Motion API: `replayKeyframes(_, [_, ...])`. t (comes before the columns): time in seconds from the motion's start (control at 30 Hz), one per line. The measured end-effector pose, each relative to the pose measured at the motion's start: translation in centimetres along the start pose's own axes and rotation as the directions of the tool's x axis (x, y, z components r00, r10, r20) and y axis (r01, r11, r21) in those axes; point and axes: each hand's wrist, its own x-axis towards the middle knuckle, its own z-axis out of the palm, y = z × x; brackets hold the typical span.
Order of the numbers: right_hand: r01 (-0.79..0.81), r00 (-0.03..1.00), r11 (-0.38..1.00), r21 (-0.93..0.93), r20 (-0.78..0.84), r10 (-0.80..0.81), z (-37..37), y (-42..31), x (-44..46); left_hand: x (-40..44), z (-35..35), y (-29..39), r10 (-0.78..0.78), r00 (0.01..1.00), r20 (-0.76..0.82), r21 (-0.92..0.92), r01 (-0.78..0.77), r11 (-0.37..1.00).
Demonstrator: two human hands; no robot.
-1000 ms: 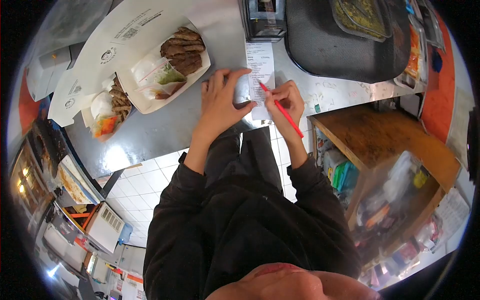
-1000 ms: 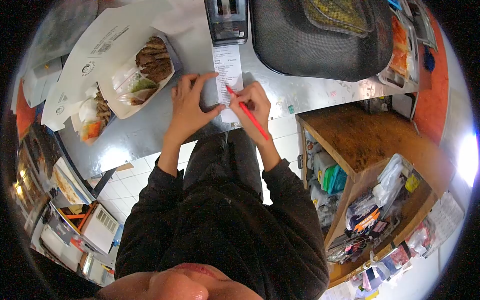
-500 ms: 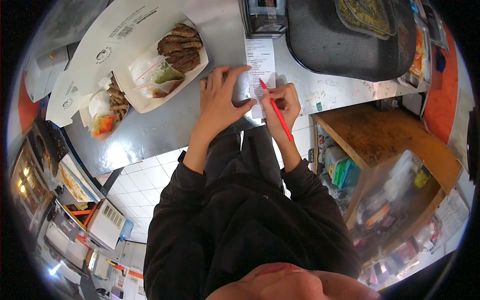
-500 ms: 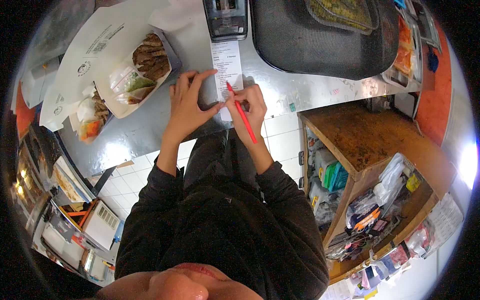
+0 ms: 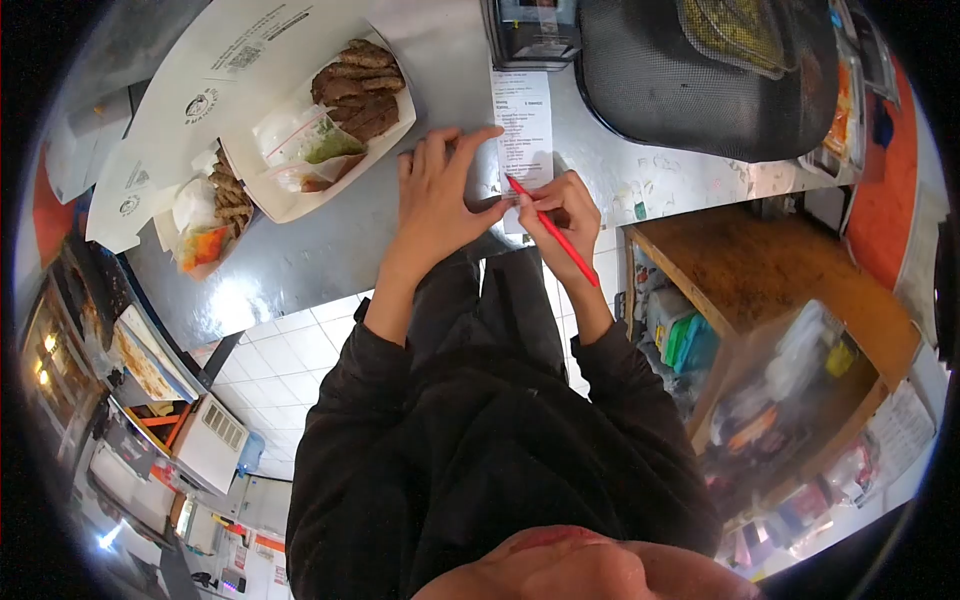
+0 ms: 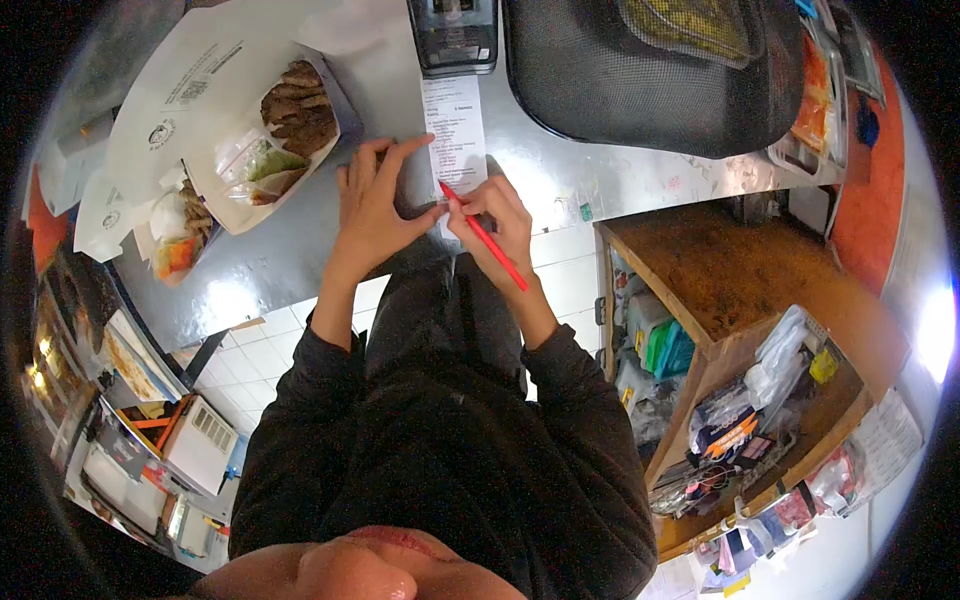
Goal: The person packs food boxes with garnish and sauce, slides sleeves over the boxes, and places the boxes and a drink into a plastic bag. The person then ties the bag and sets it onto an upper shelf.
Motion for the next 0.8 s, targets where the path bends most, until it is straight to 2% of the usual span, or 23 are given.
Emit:
replayKeyframes(0.07, [-0.049, 0.999, 0.998, 0.027, -0.010, 0.050, 0.2, -0.2, 0.1, 0.3, 0.0, 0.0, 0.022, 1.000, -0.019, 0.000, -0.022, 1.000])
replayKeyframes(0.13, [-0.186, 0.976, 0.982, 0.035, -0.112, 0.189, 0.5, -0.3, 0.1, 0.1, -0.1, 0.1, 0.005, 1.000, 0.001, 0.007, -0.005, 1.000])
replayKeyframes(0.17, [-0.187, 0.976, 0.982, 0.036, -0.111, 0.190, 0.4, -0.2, 0.1, 0.1, -0.1, 0.0, 0.003, 1.000, 0.001, 0.007, -0.003, 1.000])
replayKeyframes(0.23, [-0.081, 0.997, 0.997, -0.020, 0.017, 0.081, 0.1, -0.2, 0.1, 0.1, 0.0, 0.1, -0.002, 1.000, 0.008, 0.014, 0.002, 1.000])
replayKeyframes(0.37, [-0.180, 0.981, 0.983, 0.034, -0.072, 0.182, -0.1, -0.6, 0.2, 0.1, -0.3, 0.2, -0.003, 1.000, 0.027, 0.011, 0.003, 1.000])
replayKeyframes(0.43, [-0.037, 0.998, 0.999, -0.001, 0.047, 0.037, -0.7, -0.3, 0.2, 0.3, -0.2, 0.2, 0.031, 0.999, -0.035, 0.028, -0.030, 0.999])
replayKeyframes(0.47, [-0.032, 0.999, 0.999, -0.002, 0.043, 0.033, -0.9, -0.2, 0.4, 0.4, -0.2, 0.2, 0.037, 0.999, -0.037, 0.029, -0.036, 0.999])
replayKeyframes(0.53, [-0.164, 0.985, 0.978, 0.128, -0.024, 0.169, -1.2, 0.0, 0.4, 0.1, -0.1, 0.2, 0.027, 0.999, -0.035, 0.026, -0.026, 0.999])
replayKeyframes(0.57, [-0.123, 0.992, 0.986, 0.113, 0.002, 0.123, -1.3, 0.2, 0.4, 0.1, 0.0, 0.2, 0.026, 0.999, -0.030, 0.026, -0.025, 0.999])
replayKeyframes(0.8, [-0.122, 0.990, 0.992, 0.031, 0.078, 0.119, -1.6, -0.1, 0.7, 0.2, -0.2, 0.3, 0.017, 1.000, -0.027, 0.041, -0.015, 0.999])
